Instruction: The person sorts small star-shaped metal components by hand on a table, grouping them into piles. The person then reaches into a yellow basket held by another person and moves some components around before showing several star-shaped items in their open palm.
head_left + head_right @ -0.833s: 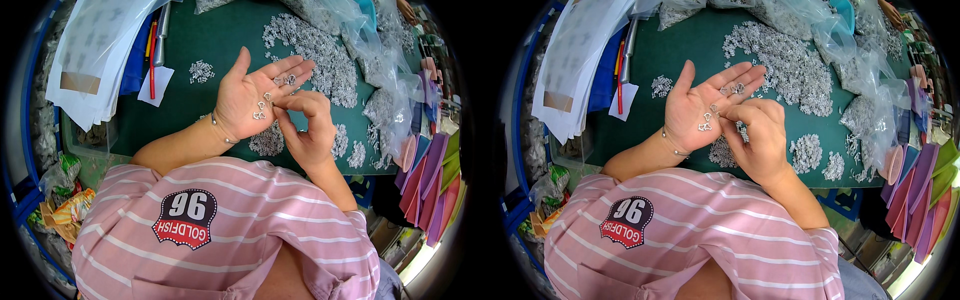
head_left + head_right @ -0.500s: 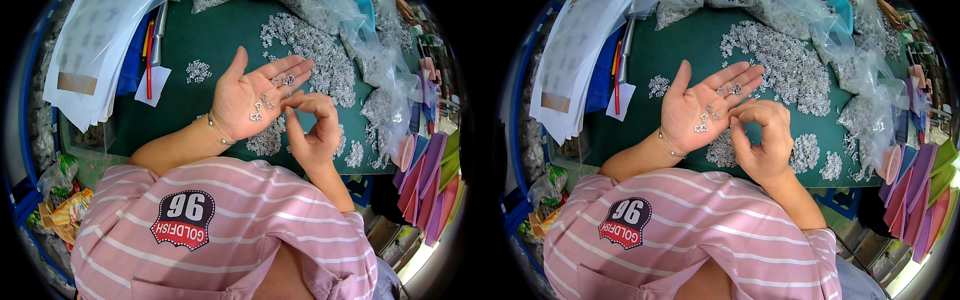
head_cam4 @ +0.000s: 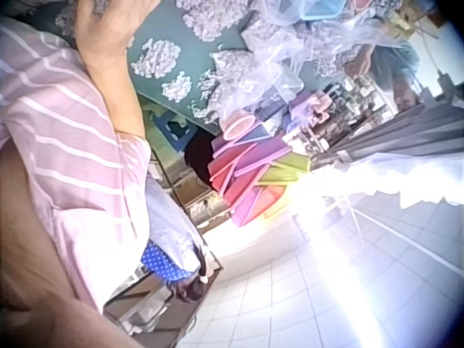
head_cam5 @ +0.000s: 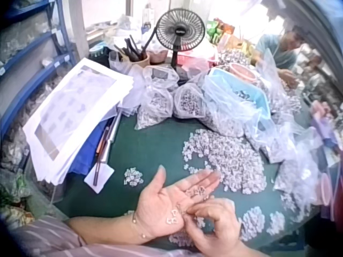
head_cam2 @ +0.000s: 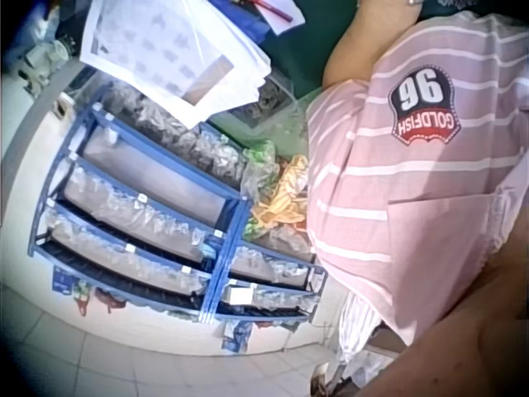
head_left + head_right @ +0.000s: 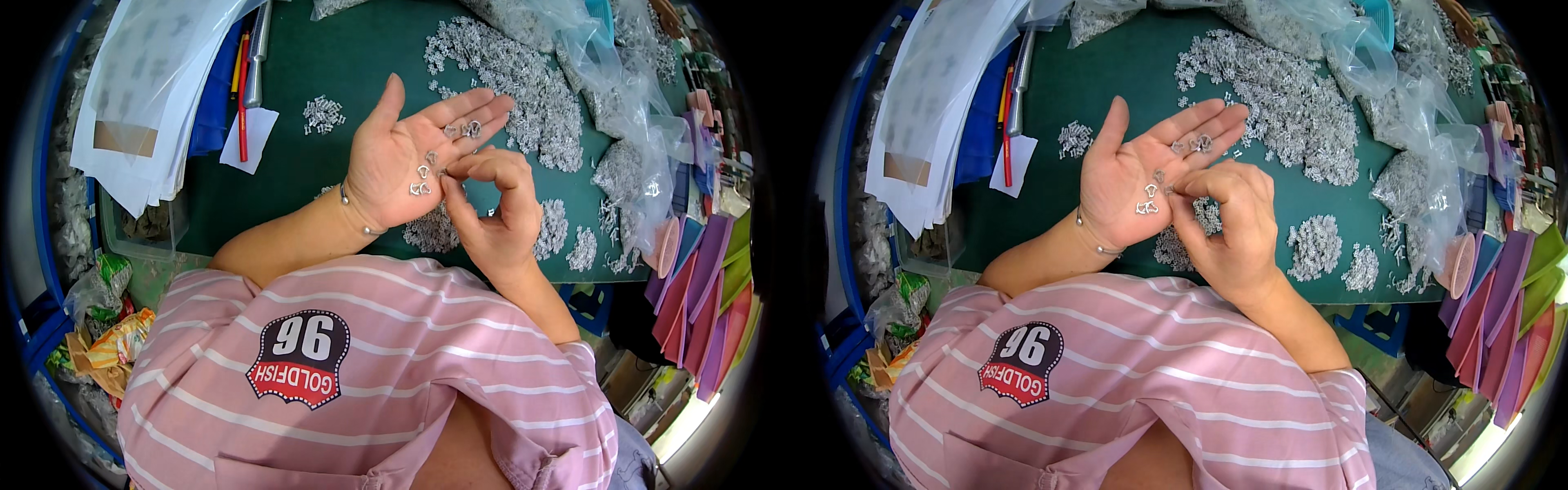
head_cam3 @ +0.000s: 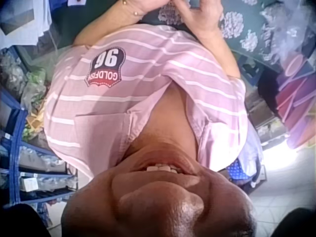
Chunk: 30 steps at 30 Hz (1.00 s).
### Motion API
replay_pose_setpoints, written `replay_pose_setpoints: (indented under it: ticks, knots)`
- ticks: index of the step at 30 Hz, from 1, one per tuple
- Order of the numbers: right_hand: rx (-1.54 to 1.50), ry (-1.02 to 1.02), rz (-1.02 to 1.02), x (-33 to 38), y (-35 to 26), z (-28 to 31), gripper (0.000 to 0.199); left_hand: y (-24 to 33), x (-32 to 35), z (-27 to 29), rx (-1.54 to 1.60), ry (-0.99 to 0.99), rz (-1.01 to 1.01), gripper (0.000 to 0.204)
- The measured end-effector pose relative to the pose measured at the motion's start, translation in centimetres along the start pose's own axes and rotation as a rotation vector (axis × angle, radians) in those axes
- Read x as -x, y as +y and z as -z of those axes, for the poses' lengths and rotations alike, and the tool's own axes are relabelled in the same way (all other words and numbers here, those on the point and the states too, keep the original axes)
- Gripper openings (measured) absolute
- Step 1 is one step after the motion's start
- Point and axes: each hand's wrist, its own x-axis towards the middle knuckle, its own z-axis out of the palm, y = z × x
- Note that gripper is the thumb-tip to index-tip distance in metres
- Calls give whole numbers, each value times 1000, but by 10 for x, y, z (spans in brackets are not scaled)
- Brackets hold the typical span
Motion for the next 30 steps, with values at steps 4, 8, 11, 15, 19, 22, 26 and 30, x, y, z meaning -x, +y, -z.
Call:
replay_pose_setpoints:
  ticks: [4,8,11,15,19,22,26,30]
  knots:
    - [-60,-4,21,0,1,1,31,0,0,-1,4,4,3,84]
    - [-62,-65,93,-4,1,8,29,0,0,0,33,9,7,85]
    - [-38,-39,98,-9,0,9,28,1,0,-1,29,19,12,85]
    - [37,-36,78,-19,-3,2,28,0,0,-2,-16,16,10,87]
    - [30,-97,-22,-19,-8,-4,29,-1,1,-1,-29,7,20,88]
    - [45,-73,8,-18,-5,-2,30,0,0,0,-26,9,19,87]
    - [101,-61,160,-19,3,4,29,1,0,-2,-23,26,5,87]
    - [-7,-8,-7,-15,4,11,28,1,0,-1,-2,27,10,86]
